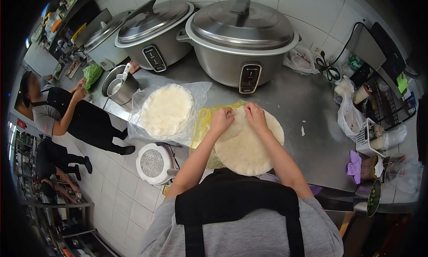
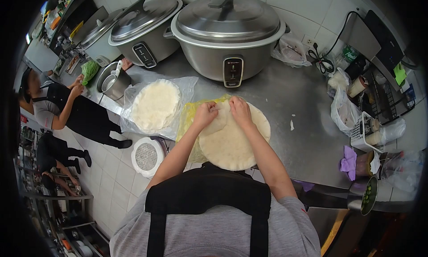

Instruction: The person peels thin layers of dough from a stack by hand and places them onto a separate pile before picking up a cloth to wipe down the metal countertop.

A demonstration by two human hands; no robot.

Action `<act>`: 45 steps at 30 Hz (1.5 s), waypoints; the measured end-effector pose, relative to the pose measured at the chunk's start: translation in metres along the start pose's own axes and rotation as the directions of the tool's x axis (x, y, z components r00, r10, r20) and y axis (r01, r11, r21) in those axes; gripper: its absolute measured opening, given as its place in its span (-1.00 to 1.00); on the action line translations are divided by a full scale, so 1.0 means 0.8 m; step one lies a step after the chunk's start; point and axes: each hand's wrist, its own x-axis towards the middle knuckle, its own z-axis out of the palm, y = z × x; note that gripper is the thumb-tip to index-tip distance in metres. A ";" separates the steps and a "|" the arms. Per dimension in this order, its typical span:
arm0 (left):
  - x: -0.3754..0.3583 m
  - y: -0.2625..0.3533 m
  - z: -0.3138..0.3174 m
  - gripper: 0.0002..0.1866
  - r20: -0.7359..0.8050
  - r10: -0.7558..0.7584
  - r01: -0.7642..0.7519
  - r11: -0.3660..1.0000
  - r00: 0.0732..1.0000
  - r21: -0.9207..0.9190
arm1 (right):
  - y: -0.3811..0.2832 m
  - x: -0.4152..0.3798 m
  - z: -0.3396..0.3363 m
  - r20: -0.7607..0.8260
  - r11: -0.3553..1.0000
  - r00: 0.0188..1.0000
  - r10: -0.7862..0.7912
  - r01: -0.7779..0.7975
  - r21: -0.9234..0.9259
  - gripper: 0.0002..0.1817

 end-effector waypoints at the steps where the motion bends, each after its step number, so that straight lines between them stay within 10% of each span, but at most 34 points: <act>1: -0.001 -0.001 0.001 -0.75 0.001 -0.002 0.002 1.000 1.000 0.000 | 0.000 0.000 -0.001 -0.005 0.999 0.999 0.034 -0.034 0.032 -0.88; 26: -0.100 -0.003 -0.038 -0.79 -0.323 -0.031 -0.030 0.983 0.946 -0.184 | 0.003 -0.010 0.014 0.005 0.993 0.994 0.113 -0.114 0.037 -0.87; 38: -0.095 0.040 -0.050 -0.44 -0.274 0.241 -0.153 0.940 0.931 0.306 | 0.008 -0.011 0.016 0.013 0.992 0.993 0.117 -0.118 0.037 -0.88; 45: -0.099 0.030 -0.001 -0.31 0.016 0.339 -0.293 0.786 0.941 0.544 | 0.008 -0.010 0.015 0.018 0.994 0.995 0.094 -0.095 0.051 -0.88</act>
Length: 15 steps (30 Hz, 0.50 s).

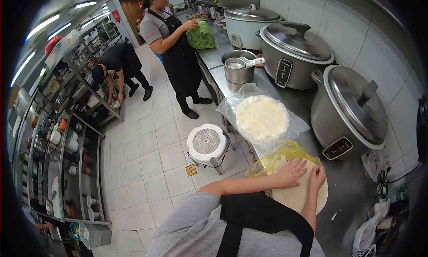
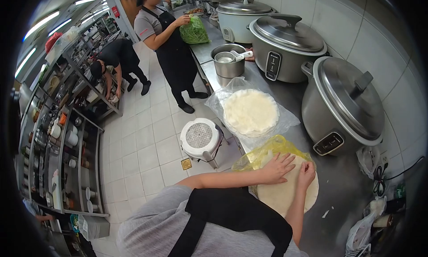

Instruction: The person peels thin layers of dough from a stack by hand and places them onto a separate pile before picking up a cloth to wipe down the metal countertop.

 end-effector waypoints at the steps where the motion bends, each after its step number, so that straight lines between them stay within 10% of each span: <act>1: -0.003 -0.002 0.002 -0.35 0.020 -0.020 0.020 1.000 1.000 0.000 | 0.001 0.001 0.000 -0.003 1.000 1.000 -0.016 0.016 0.003 -0.88; 15: -0.008 -0.023 0.005 -0.84 -0.103 -0.063 0.039 0.973 0.993 -0.226 | -0.007 -0.001 -0.001 -0.010 1.000 1.000 0.003 -0.003 -0.012 -0.89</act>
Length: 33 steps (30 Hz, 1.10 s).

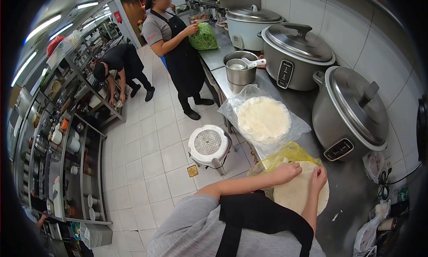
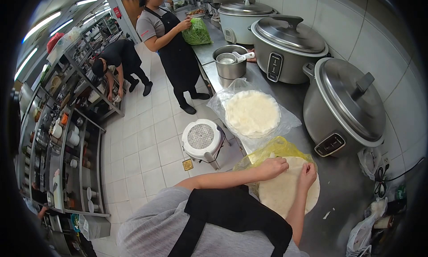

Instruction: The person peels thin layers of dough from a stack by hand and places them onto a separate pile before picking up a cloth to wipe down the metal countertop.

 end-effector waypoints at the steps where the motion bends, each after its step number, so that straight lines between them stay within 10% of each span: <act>1: 0.001 -0.001 -0.003 -0.85 -0.010 -0.067 0.066 0.994 0.998 -0.090 | 0.002 0.002 0.002 -0.004 1.000 1.000 0.005 -0.005 0.004 -0.89; 8: -0.004 -0.015 -0.002 -0.85 -0.045 -0.323 0.264 0.840 0.945 -0.474 | 0.010 -0.001 0.000 -0.008 1.000 1.000 -0.025 0.025 0.002 -0.88; 16: 0.003 -0.009 -0.017 -0.70 0.197 -0.443 0.485 0.790 0.875 -0.375 | 0.001 0.004 -0.002 0.074 0.987 0.986 0.147 -0.152 0.060 -0.86; 19: 0.017 0.018 -0.042 -0.57 0.187 -0.344 0.359 0.932 0.920 -0.054 | -0.025 0.002 0.002 -0.174 0.979 0.964 -0.202 0.194 -0.059 -0.79; 23: 0.010 0.031 -0.006 -0.43 0.101 -0.037 0.008 0.961 0.994 0.278 | -0.030 0.004 0.002 -0.099 0.977 0.977 -0.187 0.175 -0.121 -0.73; 33: -0.001 -0.023 -0.004 -0.73 -0.025 -0.106 0.100 0.977 0.994 -0.187 | 0.015 -0.004 0.021 -0.223 0.964 0.965 0.137 -0.077 0.255 -0.81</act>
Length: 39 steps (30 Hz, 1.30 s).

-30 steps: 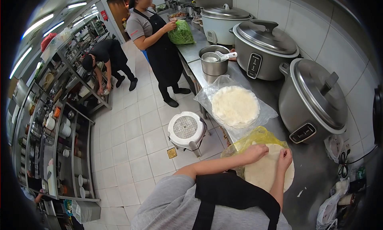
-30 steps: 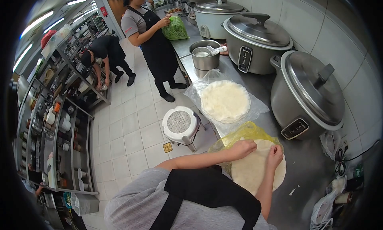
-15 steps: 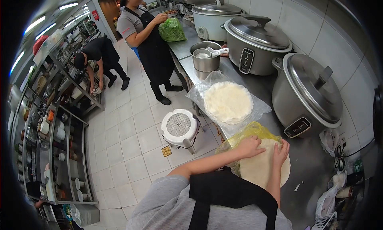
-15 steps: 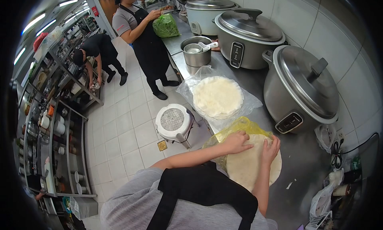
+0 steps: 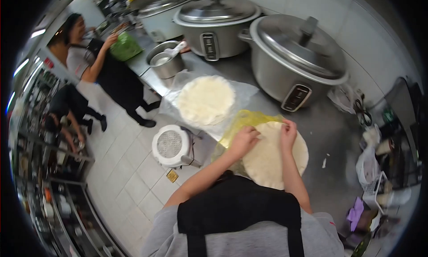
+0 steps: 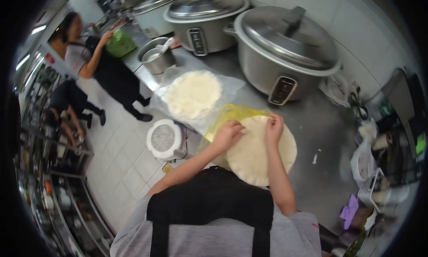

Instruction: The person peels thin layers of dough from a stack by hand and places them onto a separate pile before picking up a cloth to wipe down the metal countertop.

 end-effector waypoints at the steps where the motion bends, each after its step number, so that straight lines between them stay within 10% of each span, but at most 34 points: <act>1: 0.004 -0.005 -0.002 -0.76 -0.013 -0.044 0.042 0.996 0.999 -0.081 | -0.003 0.003 0.001 0.004 1.000 1.000 0.016 -0.016 -0.002 -0.82; 5: 0.021 -0.020 -0.010 -0.76 0.183 -0.248 0.294 0.907 0.951 -0.301 | -0.032 -0.004 -0.006 0.064 1.000 0.998 0.009 -0.009 -0.003 -0.87; 8: 0.023 -0.046 0.009 -0.75 0.133 -0.161 0.201 0.900 0.978 -0.386 | -0.046 -0.022 -0.008 0.187 0.902 0.915 -0.358 0.390 -0.184 -0.86; 10: 0.026 -0.043 -0.001 -0.74 0.078 -0.065 0.088 0.930 0.995 -0.357 | -0.059 -0.035 -0.001 0.363 0.953 0.909 -0.204 0.269 -0.138 -0.87; 14: 0.026 -0.020 -0.010 -0.77 0.217 -0.208 0.195 0.978 0.954 0.079 | -0.072 -0.038 0.002 0.396 0.972 0.915 -0.082 0.160 -0.170 -0.86; 16: 0.034 0.028 -0.019 -0.74 0.320 -0.175 0.006 0.885 0.931 0.466 | -0.053 -0.027 -0.001 0.389 0.969 0.908 -0.158 0.219 -0.118 -0.86; 20: 0.030 0.049 0.028 -0.73 0.303 -0.239 0.092 0.899 0.923 0.428 | -0.021 -0.032 0.004 0.292 0.988 0.946 -0.141 0.116 0.101 -0.83; 25: 0.010 0.021 0.030 -0.74 -0.013 0.142 -0.128 0.925 0.990 0.359 | -0.004 -0.032 -0.001 0.373 0.973 0.923 0.097 -0.167 0.160 -0.81; 39: 0.016 0.009 0.011 -0.83 -0.045 -0.061 0.063 0.997 0.997 0.052 | -0.018 -0.029 0.000 0.360 0.996 0.932 0.049 -0.071 0.048 -0.79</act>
